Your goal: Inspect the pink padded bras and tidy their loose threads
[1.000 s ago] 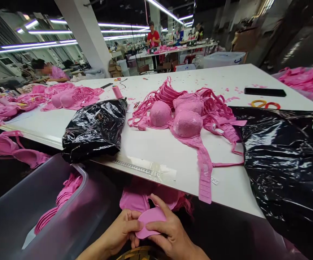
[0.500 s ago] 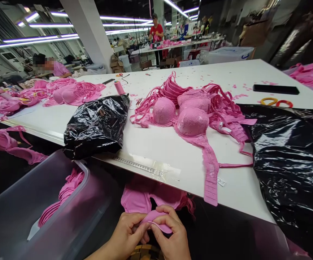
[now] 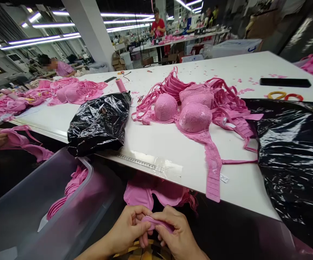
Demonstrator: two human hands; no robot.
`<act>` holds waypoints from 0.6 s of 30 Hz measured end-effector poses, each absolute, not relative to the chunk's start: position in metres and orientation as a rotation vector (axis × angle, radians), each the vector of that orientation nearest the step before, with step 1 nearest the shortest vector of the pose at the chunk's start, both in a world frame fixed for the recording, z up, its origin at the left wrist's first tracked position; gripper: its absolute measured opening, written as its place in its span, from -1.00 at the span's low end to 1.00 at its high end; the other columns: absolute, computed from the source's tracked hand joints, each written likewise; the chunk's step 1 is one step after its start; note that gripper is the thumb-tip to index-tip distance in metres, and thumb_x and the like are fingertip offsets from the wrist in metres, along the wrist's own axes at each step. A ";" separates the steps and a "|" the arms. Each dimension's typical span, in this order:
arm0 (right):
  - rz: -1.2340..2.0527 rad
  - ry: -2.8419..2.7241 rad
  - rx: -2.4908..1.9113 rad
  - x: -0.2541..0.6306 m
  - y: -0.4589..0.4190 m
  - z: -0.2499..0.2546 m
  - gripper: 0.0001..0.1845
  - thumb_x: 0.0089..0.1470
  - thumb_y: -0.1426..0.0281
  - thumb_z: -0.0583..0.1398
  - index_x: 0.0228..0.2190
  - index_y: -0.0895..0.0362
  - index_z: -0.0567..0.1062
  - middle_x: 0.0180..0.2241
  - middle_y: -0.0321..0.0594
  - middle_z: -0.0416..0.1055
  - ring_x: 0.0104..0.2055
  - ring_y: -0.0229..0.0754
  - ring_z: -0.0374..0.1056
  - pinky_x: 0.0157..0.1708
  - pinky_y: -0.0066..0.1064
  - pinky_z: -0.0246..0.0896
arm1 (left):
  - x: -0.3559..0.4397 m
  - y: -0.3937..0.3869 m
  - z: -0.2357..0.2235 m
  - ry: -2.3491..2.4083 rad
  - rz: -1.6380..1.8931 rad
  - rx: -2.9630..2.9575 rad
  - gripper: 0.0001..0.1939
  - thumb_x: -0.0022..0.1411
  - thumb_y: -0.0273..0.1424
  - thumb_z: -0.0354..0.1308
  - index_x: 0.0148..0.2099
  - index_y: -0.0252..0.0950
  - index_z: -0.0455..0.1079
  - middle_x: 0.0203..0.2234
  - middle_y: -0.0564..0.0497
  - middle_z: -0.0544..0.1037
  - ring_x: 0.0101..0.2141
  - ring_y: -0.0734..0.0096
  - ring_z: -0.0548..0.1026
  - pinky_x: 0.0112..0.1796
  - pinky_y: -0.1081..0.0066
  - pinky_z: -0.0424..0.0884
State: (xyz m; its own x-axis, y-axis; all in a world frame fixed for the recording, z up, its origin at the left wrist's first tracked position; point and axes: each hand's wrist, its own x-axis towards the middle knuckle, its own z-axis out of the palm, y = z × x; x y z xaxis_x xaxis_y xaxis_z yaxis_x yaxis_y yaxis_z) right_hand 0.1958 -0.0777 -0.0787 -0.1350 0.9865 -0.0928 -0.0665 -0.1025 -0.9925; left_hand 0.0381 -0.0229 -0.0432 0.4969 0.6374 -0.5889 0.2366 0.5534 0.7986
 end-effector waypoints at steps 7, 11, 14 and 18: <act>1.263 -1.180 -0.956 0.188 -0.086 -0.104 -0.70 0.14 0.47 0.09 -0.20 -0.08 0.53 -0.43 -0.31 0.20 -0.60 -0.41 0.28 -0.67 -0.58 0.30 | 0.039 -0.024 -0.050 0.996 0.352 0.638 -0.60 -0.20 -0.32 0.34 -0.30 -0.46 0.44 -0.69 -0.02 0.51 -0.75 0.51 0.42 -0.73 0.60 0.32; 1.161 -1.216 -0.928 0.189 -0.091 -0.110 -0.65 0.12 0.55 0.08 -0.23 -0.10 0.53 -0.40 -0.30 0.21 -0.59 -0.42 0.29 -0.67 -0.62 0.29 | 0.037 -0.025 -0.053 0.930 0.318 0.479 -0.62 -0.21 -0.38 0.32 -0.30 -0.52 0.48 -0.62 -0.13 0.55 -0.68 0.49 0.47 -0.65 0.60 0.39; 1.081 -1.298 -0.938 0.186 -0.093 -0.114 -0.61 0.11 0.59 0.07 -0.22 -0.11 0.52 -0.39 -0.29 0.24 -0.57 -0.41 0.31 -0.67 -0.64 0.29 | 0.035 -0.023 -0.056 0.910 0.292 0.482 -0.60 -0.17 -0.29 0.33 -0.32 -0.52 0.47 -0.62 -0.15 0.55 -0.66 0.45 0.49 -0.64 0.58 0.40; 0.867 -1.373 -0.942 0.180 -0.090 -0.117 -0.54 0.05 0.66 0.08 -0.18 -0.12 0.49 -0.40 -0.29 0.29 -0.55 -0.38 0.32 -0.68 -0.64 0.28 | 0.033 -0.020 -0.059 0.940 0.303 0.541 -0.59 -0.22 -0.30 0.41 -0.34 -0.46 0.42 -0.66 -0.08 0.53 -0.69 0.51 0.46 -0.66 0.61 0.38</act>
